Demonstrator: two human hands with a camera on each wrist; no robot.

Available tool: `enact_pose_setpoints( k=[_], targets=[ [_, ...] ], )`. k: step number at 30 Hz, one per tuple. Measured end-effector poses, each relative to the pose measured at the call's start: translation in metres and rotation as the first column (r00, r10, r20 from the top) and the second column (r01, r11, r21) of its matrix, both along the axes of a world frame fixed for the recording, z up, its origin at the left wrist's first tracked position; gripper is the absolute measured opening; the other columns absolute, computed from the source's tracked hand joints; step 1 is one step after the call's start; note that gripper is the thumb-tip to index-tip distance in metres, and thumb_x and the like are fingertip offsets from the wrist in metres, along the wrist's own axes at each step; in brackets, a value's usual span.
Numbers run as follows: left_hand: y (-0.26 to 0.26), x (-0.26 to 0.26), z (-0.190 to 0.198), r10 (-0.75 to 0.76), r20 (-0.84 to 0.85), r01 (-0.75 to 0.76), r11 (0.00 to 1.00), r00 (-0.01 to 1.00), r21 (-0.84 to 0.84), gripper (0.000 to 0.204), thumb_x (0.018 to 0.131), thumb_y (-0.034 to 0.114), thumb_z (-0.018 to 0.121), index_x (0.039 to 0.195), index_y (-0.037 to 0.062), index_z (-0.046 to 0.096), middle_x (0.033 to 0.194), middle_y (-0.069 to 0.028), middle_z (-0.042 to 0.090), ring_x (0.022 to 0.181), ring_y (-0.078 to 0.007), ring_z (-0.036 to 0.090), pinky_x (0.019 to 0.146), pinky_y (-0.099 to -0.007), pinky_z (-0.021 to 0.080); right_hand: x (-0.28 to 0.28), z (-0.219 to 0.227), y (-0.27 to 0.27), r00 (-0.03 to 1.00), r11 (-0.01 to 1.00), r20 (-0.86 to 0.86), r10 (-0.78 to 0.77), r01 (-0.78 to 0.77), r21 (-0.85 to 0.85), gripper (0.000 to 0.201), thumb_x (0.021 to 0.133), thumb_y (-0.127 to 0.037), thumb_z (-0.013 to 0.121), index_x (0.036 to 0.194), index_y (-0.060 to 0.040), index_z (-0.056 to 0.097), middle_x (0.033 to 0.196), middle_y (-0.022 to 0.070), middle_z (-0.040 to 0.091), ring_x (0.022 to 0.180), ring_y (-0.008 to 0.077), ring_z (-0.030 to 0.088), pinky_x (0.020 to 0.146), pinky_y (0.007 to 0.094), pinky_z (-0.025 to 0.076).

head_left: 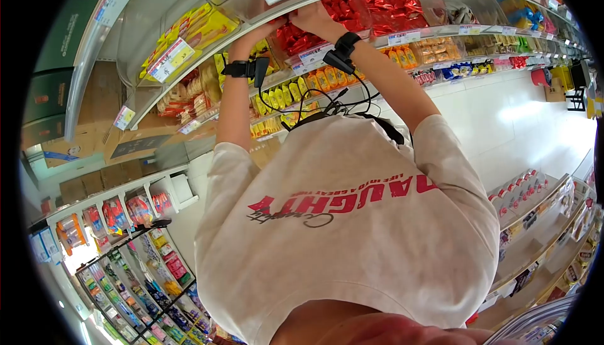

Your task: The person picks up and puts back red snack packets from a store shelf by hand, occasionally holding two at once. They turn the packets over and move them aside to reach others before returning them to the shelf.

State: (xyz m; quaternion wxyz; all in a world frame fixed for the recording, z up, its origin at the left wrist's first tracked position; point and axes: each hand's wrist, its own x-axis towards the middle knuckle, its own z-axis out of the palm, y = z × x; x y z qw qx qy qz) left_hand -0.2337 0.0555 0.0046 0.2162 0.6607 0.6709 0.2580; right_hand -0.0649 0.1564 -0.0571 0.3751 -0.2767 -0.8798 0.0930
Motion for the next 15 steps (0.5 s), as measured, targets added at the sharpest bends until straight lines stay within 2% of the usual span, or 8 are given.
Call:
enact_pose_setpoints(
  k=[2,6,9,10,11,12,14,15],
  targets=[
    [-0.006,0.013,0.015,0.061,-0.037,-0.063,0.997,0.997,-0.052,0.077,0.087,0.044,0.079,0.146,0.0054,0.048,0.133,-0.0202,0.063,0.116,-0.0328,0.062,0.099,-0.0418,0.050,0.007,0.009,0.001,0.998,0.952,-0.055,0.044,-0.059,-0.301,0.037,0.087,-0.020,0.063,0.120,-0.0032,0.066,0.114,0.0234,0.068,0.103,0.0439,0.066,0.091,0.0484,0.056],
    [-0.012,0.026,0.026,0.050,-0.305,-0.014,0.993,0.951,0.121,0.076,0.087,0.042,0.080,0.145,0.0042,0.049,0.131,-0.0209,0.065,0.114,-0.0342,0.064,0.096,-0.0428,0.052,0.008,-0.008,0.018,0.966,0.963,-0.256,0.035,-0.101,-0.249,0.028,0.087,-0.018,0.064,0.110,-0.0025,0.067,0.105,0.0244,0.069,0.098,0.0445,0.066,0.086,0.0515,0.056],
    [-0.010,0.008,0.000,0.057,-0.202,-0.050,0.998,0.978,0.043,0.076,0.085,0.037,0.082,0.146,0.0035,0.050,0.134,-0.0218,0.063,0.119,-0.0375,0.062,0.101,-0.0429,0.050,0.008,-0.012,0.031,0.917,0.972,-0.388,0.086,-0.163,-0.169,0.025,0.087,-0.018,0.065,0.107,-0.0032,0.067,0.101,0.0241,0.069,0.096,0.0447,0.066,0.082,0.0520,0.055],
    [-0.009,0.008,-0.001,0.075,-0.228,-0.059,0.995,0.971,0.076,0.061,0.087,0.035,0.079,0.136,0.0046,0.058,0.128,-0.0189,0.067,0.114,-0.0348,0.064,0.098,-0.0413,0.051,0.004,-0.015,0.039,0.876,0.976,-0.463,0.137,-0.198,-0.086,0.024,0.087,-0.019,0.066,0.106,-0.0035,0.067,0.099,0.0241,0.069,0.094,0.0450,0.066,0.081,0.0518,0.054],
    [-0.008,0.008,-0.001,0.095,-0.252,-0.069,0.992,0.963,0.108,0.047,0.089,0.032,0.077,0.127,0.0057,0.066,0.122,-0.0160,0.071,0.110,-0.0322,0.066,0.095,-0.0398,0.053,-0.020,-0.039,0.055,0.878,0.992,-0.474,0.063,-0.109,-0.070,0.024,0.088,-0.022,0.068,0.103,-0.0036,0.068,0.096,0.0239,0.069,0.092,0.0439,0.066,0.080,0.0504,0.054],
    [-0.006,0.003,-0.008,0.109,-0.289,-0.081,0.991,0.951,0.108,0.045,0.090,0.030,0.076,0.127,0.0056,0.066,0.120,-0.0170,0.071,0.108,-0.0326,0.067,0.093,-0.0404,0.053,-0.019,-0.036,0.055,0.870,0.982,-0.482,0.101,-0.165,-0.093,0.029,0.088,-0.025,0.070,0.106,-0.0013,0.068,0.100,0.0234,0.070,0.094,0.0407,0.068,0.083,0.0486,0.054],
    [-0.005,0.000,-0.012,0.117,-0.296,-0.087,0.990,0.948,0.115,0.043,0.091,0.028,0.074,0.127,0.0052,0.066,0.117,-0.0184,0.072,0.105,-0.0332,0.068,0.091,-0.0413,0.053,-0.027,-0.035,0.066,0.921,0.827,-0.304,0.243,-0.361,-0.431,0.040,0.090,-0.031,0.070,0.114,0.0008,0.066,0.108,0.0231,0.071,0.099,0.0378,0.068,0.086,0.0462,0.054],
    [-0.007,0.001,-0.010,0.111,-0.267,-0.081,0.989,0.957,0.121,0.042,0.092,0.027,0.074,0.126,0.0049,0.066,0.117,-0.0187,0.072,0.104,-0.0334,0.068,0.090,-0.0416,0.053,-0.013,-0.013,0.056,0.872,0.758,-0.367,0.325,-0.472,-0.450,0.043,0.091,-0.034,0.068,0.116,0.0011,0.066,0.111,0.0228,0.071,0.101,0.0374,0.068,0.087,0.0451,0.054]
  ],
)
